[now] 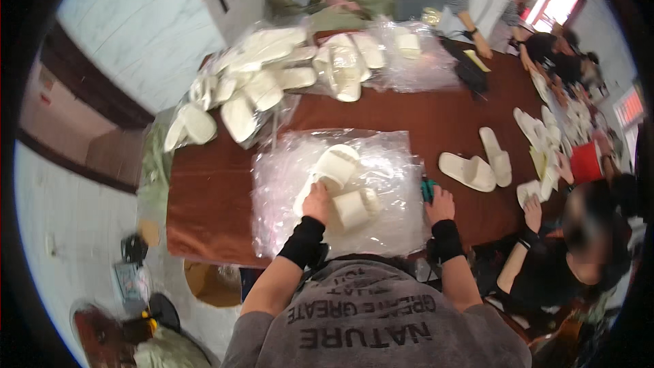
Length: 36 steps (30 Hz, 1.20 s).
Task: Trimming excess material from white shoe components using scissors at a manufacturing station.
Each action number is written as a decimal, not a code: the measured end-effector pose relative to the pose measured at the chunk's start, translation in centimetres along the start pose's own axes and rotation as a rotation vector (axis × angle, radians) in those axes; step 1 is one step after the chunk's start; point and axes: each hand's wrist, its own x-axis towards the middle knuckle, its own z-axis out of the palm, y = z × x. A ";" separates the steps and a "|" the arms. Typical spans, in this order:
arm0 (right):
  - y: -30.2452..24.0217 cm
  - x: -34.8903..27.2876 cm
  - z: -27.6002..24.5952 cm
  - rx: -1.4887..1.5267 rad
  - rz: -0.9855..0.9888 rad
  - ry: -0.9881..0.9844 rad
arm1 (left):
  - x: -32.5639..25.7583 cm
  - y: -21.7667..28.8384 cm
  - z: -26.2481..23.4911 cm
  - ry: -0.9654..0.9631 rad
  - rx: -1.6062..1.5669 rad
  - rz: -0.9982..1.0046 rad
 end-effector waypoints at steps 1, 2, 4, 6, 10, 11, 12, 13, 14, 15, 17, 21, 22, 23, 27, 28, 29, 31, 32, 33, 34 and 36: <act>0.0 0.1 -0.1 0.034 -0.021 -0.029 | -0.1 -0.1 0.2 -0.028 0.119 0.010; -0.3 0.1 -0.1 0.043 -0.022 -0.033 | -0.2 -0.3 0.4 -0.057 0.114 -0.021; 0.6 0.5 0.1 0.051 0.001 -0.027 | -0.4 -0.1 0.0 -0.065 0.119 -0.020; 1.7 0.9 0.5 0.204 0.005 -0.048 | -0.5 -0.3 0.0 -0.031 0.092 0.041; 4.7 1.5 1.2 0.960 0.097 0.059 | -0.2 -1.3 -0.8 0.080 -0.127 0.013; 5.1 1.4 0.8 1.144 0.155 0.035 | -0.2 -1.7 -1.3 0.056 -0.248 -0.092; 3.2 1.3 -0.6 1.178 0.182 0.004 | -0.6 -3.1 -1.8 0.052 -0.366 -0.214; 1.8 1.1 -2.3 1.339 0.210 -0.066 | -0.8 -3.4 -2.4 0.066 -0.353 -0.242; -0.1 0.5 -4.3 1.466 0.138 -0.148 | -0.7 -3.1 -3.2 0.065 -0.552 -0.276; -1.8 -0.1 -6.3 1.591 0.065 -0.224 | -0.4 -2.4 -4.1 0.068 -0.755 -0.299; -4.4 -1.1 -8.1 1.638 -0.010 -0.438 | 0.0 -1.7 -5.3 0.046 -0.846 -0.334; -11.9 -3.8 -9.5 1.417 -0.232 -1.153 | 0.4 -1.2 -6.1 0.025 -0.919 -0.359; -13.1 -4.1 -8.7 1.449 -0.227 -1.302 | 0.4 -1.0 -6.2 0.025 -0.924 -0.347; -14.1 -4.2 -7.5 1.477 -0.220 -1.452 | 0.3 -0.7 -6.3 0.028 -0.925 -0.346; -16.9 -5.2 -4.6 1.496 -0.086 -1.583 | -0.1 -0.4 -6.5 0.060 -0.913 -0.333; -17.5 -5.3 -4.4 1.581 -0.015 -1.599 | -0.3 -0.4 -6.4 0.066 -0.902 -0.323; -18.0 -5.4 -4.3 1.665 0.060 -1.611 | -0.3 -0.4 -6.4 0.075 -0.901 -0.326; -18.7 -5.4 -4.6 1.663 0.077 -1.561 | -0.5 -0.3 -6.3 0.091 -0.901 -0.300; -18.7 -5.3 -4.3 1.679 0.080 -1.569 | -0.6 -0.3 -6.3 0.098 -0.890 -0.296; -18.9 -5.2 -4.4 1.696 0.082 -1.577 | -0.6 -0.3 -6.2 0.103 -0.890 -0.299; -18.9 -5.1 -4.7 1.692 0.081 -1.582 | -0.6 -0.4 -6.2 0.116 -0.873 -0.285; -18.8 -5.0 -5.4 1.661 -0.098 -1.590 | -0.7 -0.5 -6.2 0.130 -0.856 -0.272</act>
